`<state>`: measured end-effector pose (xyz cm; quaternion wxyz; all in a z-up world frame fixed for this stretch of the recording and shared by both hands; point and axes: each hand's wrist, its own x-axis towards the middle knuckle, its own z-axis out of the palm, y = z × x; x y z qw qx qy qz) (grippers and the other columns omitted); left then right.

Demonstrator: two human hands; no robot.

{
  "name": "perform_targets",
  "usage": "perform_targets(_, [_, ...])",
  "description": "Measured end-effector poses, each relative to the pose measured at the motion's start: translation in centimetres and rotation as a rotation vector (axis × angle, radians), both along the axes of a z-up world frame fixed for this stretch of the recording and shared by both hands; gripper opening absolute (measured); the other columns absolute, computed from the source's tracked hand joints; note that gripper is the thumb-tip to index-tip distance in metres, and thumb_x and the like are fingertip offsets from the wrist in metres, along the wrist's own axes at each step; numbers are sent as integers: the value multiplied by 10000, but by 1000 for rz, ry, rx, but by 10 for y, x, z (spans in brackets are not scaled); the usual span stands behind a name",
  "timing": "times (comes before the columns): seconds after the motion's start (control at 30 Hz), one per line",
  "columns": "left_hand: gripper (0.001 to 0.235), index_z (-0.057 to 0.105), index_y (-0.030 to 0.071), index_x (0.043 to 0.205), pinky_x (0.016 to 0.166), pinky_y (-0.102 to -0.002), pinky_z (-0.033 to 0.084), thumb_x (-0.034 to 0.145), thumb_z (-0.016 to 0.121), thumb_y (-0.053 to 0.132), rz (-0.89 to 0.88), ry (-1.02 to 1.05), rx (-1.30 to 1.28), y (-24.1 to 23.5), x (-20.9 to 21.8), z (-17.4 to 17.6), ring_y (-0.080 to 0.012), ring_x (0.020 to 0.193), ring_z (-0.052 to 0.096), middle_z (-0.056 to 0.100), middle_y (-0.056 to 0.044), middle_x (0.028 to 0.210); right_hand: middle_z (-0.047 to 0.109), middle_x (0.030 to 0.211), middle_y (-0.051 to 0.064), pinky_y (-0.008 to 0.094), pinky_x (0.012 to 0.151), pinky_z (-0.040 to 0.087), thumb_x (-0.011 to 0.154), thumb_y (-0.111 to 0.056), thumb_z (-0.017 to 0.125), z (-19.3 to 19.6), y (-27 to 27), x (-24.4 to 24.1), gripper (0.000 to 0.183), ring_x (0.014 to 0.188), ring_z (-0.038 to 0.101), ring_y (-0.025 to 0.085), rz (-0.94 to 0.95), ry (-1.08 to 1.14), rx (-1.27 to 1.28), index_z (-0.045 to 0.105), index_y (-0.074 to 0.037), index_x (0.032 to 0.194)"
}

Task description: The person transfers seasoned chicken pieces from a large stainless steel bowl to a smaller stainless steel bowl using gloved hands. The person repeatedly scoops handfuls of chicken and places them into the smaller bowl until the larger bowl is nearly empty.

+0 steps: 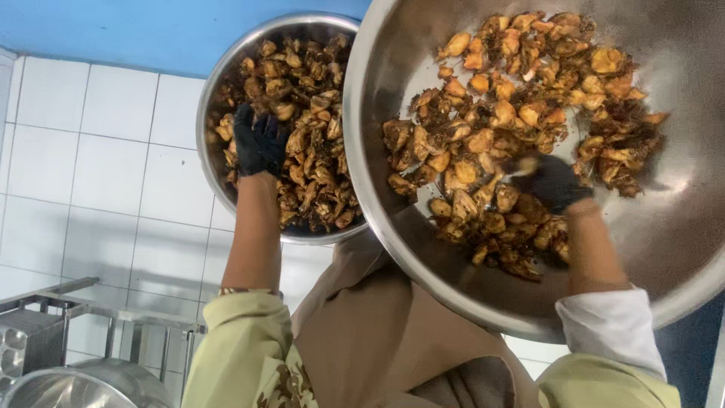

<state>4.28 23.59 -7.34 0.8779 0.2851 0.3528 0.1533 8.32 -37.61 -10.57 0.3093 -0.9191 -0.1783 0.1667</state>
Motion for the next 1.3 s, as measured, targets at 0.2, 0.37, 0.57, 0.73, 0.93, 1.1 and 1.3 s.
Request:
perform_targets(0.2, [262, 638, 67, 1246, 1021, -415, 550, 1060, 616, 250, -210, -494, 218, -101, -21, 65, -252, 1133, 647, 658, -127, 1220, 748, 1120, 264, 493, 769, 596, 657, -331, 771, -51, 46, -16, 642, 892, 723, 387, 407, -408, -100, 730, -57, 1236])
perform_targets(0.37, [249, 670, 52, 1140, 940, -384, 564, 993, 644, 252, -561, -400, 152, -188, -34, 110, -217, 1007, 674, 684, -106, 1079, 794, 1064, 155, 426, 857, 635, 888, -485, 730, -37, 61, -16, 498, 944, 770, 286, 277, -1, -862, 720, -139, 1246])
perform_targets(0.57, [489, 579, 60, 1381, 1067, -437, 525, 1011, 675, 365, -950, -396, -15, -227, -48, 112, -246, 1174, 651, 659, -97, 1275, 747, 1143, 230, 462, 899, 563, 764, -513, 819, 69, 47, -1, 850, 973, 718, 333, 51, 49, -59, 561, -74, 1445])
perform_targets(0.73, [649, 433, 231, 1511, 982, -430, 545, 920, 632, 411, -1024, -192, 16, -259, -42, 101, -144, 1195, 637, 630, 46, 1339, 592, 984, 382, 610, 741, 519, 910, -321, 800, 153, 73, -16, 761, 863, 613, 532, -191, 578, 387, 408, 126, 1385])
perform_targets(0.93, [326, 614, 123, 1176, 749, -346, 570, 1026, 647, 411, -943, -94, -473, -265, -44, 99, -177, 826, 653, 671, -22, 963, 624, 1251, 243, 443, 938, 536, 930, -167, 715, 212, 163, -57, 599, 1137, 630, 360, 194, -207, 567, 457, 67, 1417])
perform_targets(1.1, [342, 604, 78, 887, 633, -284, 524, 1055, 682, 366, -969, -457, -735, -220, -51, 124, -152, 665, 531, 560, -36, 780, 714, 1205, 140, 387, 937, 612, 1046, -227, 674, 214, 146, -57, 324, 1071, 738, 254, 90, -202, 376, 635, -95, 1340])
perform_targets(1.3, [342, 601, 76, 1127, 712, -375, 594, 869, 599, 302, -283, 122, -184, -105, -59, 130, -246, 811, 643, 620, -115, 939, 686, 1151, 251, 469, 870, 569, 901, -191, 740, 89, 141, -76, 359, 1003, 688, 383, 35, 36, -242, 665, -24, 1209])
